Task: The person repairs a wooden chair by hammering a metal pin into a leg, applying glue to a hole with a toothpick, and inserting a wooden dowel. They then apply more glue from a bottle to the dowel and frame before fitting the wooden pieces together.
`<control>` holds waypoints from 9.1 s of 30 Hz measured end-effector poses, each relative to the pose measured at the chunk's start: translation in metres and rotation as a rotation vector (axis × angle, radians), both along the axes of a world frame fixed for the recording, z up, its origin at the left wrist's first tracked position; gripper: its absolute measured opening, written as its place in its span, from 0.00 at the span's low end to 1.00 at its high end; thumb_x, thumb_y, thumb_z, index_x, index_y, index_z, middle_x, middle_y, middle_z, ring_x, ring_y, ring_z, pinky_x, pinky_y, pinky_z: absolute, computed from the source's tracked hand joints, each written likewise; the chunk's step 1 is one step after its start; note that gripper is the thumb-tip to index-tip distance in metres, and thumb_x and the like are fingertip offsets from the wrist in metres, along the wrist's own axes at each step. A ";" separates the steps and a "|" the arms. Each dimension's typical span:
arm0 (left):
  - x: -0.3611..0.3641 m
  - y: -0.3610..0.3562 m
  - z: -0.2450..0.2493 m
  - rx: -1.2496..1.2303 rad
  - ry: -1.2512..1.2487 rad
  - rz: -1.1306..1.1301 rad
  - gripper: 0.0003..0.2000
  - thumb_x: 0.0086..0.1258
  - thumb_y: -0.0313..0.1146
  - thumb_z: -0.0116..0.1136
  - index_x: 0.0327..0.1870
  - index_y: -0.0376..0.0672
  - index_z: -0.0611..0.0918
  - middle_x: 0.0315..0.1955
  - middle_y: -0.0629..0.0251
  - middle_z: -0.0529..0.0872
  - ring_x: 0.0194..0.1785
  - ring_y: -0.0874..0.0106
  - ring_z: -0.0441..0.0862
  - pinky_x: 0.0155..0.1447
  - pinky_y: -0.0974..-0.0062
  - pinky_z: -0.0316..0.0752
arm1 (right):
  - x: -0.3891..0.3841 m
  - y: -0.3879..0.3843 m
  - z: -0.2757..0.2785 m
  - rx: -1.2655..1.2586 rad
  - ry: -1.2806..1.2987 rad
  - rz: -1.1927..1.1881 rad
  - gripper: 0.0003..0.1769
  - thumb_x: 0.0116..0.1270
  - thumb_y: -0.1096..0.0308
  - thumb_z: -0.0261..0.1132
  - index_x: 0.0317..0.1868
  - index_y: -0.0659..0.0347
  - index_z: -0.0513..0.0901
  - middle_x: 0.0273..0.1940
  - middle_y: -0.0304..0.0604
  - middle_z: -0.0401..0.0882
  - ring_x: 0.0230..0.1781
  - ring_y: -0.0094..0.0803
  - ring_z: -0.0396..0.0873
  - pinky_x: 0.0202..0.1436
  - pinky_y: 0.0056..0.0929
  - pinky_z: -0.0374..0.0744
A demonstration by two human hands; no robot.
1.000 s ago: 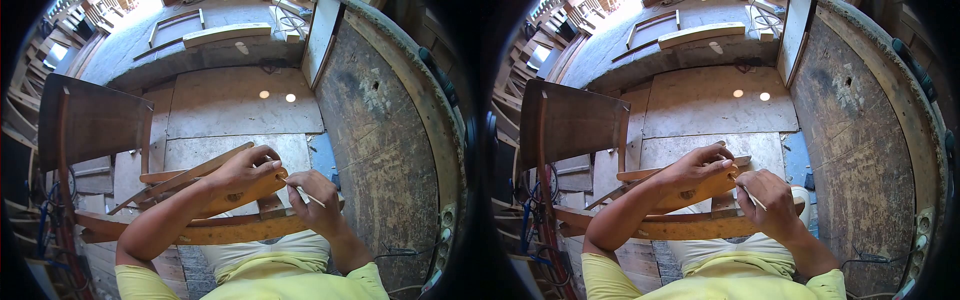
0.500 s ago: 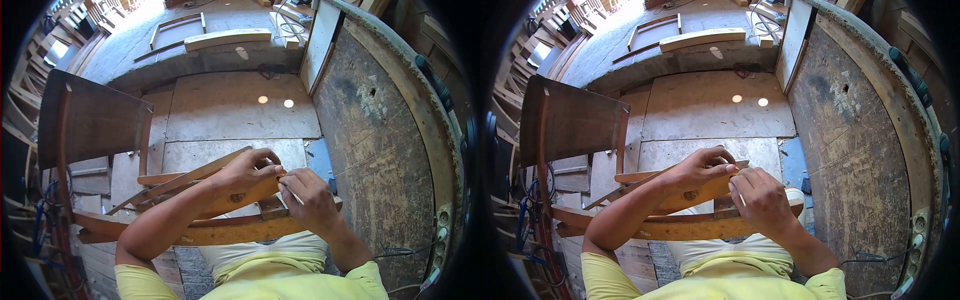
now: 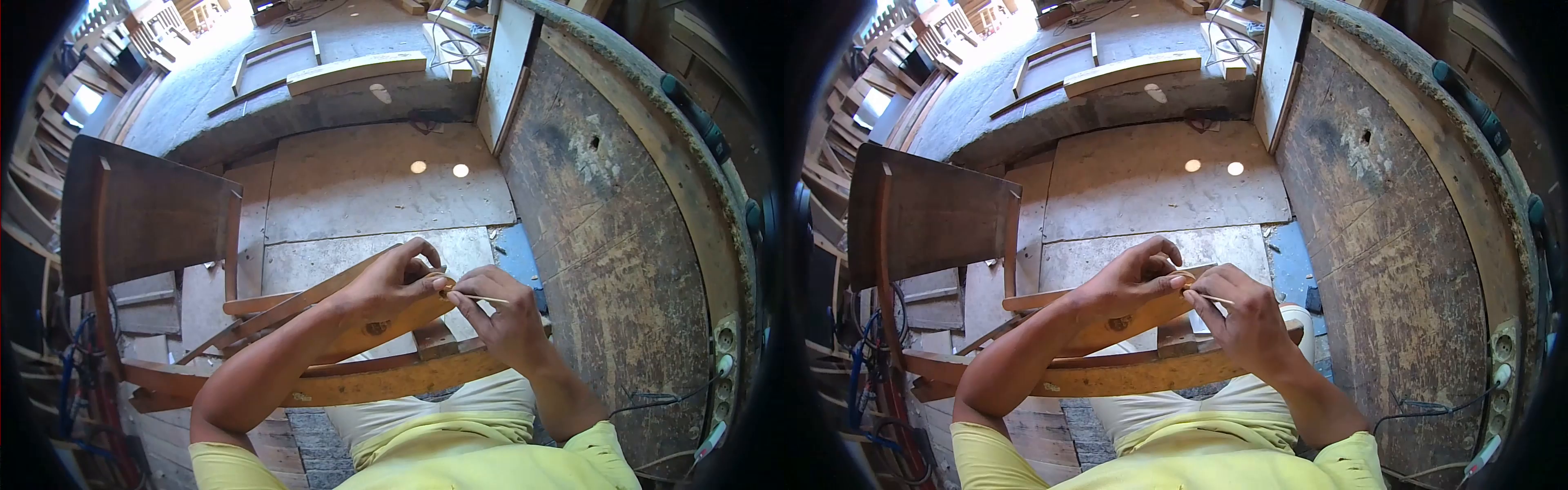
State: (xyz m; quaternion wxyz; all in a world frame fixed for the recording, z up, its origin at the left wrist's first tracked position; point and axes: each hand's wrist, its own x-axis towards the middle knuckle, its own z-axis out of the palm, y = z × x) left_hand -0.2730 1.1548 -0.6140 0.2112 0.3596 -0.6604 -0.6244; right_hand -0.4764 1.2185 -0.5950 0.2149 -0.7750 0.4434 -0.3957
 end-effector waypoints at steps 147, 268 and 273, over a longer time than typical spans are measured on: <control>0.002 0.021 0.023 -0.691 0.109 0.138 0.07 0.57 0.20 0.59 0.36 0.36 0.85 0.29 0.54 0.83 0.33 0.60 0.83 0.41 0.68 0.77 | 0.016 0.011 0.014 0.234 -0.266 -0.179 0.06 0.66 0.76 0.66 0.40 0.70 0.85 0.31 0.41 0.82 0.28 0.22 0.80 0.36 0.19 0.79; 0.003 0.006 0.006 -0.174 -0.153 -0.044 0.21 0.76 0.45 0.50 0.52 0.32 0.80 0.44 0.52 0.85 0.47 0.67 0.80 0.54 0.69 0.74 | 0.004 0.008 0.006 -0.249 0.327 -0.050 0.04 0.62 0.71 0.64 0.33 0.62 0.80 0.31 0.44 0.80 0.26 0.42 0.81 0.27 0.35 0.79; 0.004 0.004 0.014 -0.079 -0.156 -0.033 0.22 0.76 0.45 0.51 0.52 0.31 0.81 0.44 0.54 0.85 0.47 0.69 0.80 0.54 0.69 0.74 | 0.007 0.006 0.007 -0.316 0.480 -0.019 0.02 0.58 0.74 0.62 0.31 0.63 0.77 0.30 0.44 0.77 0.24 0.40 0.81 0.24 0.33 0.79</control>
